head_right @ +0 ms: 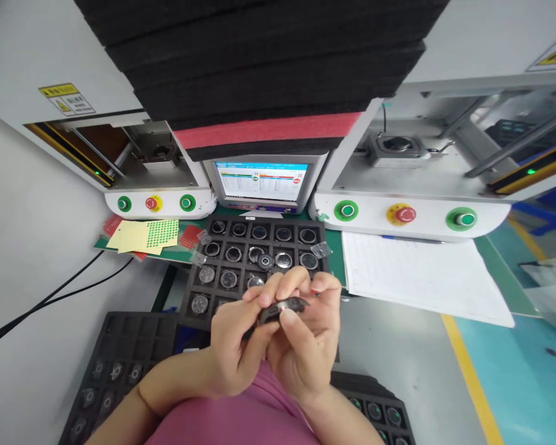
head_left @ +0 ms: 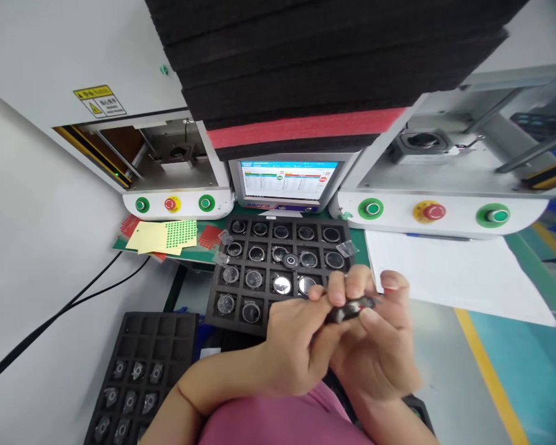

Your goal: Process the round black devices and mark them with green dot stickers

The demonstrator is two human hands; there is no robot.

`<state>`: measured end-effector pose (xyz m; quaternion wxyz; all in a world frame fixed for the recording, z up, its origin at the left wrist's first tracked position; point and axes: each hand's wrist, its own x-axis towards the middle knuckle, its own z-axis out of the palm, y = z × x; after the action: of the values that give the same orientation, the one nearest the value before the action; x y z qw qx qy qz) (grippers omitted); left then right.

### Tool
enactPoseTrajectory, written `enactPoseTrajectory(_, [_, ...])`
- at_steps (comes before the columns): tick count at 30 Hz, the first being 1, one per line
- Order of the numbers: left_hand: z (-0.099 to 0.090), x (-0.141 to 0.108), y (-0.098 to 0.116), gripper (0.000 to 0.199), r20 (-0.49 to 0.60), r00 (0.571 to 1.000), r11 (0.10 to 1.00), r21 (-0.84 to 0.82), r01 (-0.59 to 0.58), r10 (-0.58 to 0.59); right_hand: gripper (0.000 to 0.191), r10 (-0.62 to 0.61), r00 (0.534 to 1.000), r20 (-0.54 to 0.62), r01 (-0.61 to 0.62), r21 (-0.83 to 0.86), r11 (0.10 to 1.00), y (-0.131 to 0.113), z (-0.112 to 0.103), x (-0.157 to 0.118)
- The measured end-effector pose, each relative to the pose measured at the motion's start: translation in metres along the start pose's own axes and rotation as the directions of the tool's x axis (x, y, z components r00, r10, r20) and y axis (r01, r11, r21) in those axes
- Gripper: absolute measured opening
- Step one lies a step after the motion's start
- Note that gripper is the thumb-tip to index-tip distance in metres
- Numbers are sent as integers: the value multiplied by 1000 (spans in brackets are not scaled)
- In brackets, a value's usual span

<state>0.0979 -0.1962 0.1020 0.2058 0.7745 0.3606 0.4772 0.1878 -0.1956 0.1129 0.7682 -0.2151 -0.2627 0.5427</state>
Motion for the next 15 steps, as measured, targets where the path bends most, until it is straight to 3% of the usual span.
enactPoseTrajectory(8, [8,-7,-15,32,40,999,997,74,-26,23,25,146,974,-172,-147,9,989,3,0,6])
enactPoseTrajectory(11, [6,-4,-18,30,46,996,997,3,82,-82,23,128,973,-192,-142,-59,988,11,-6,9])
enactPoseTrajectory(15, [4,1,-23,26,73,973,962,-155,226,-217,19,93,986,-136,-114,-158,981,21,-17,10])
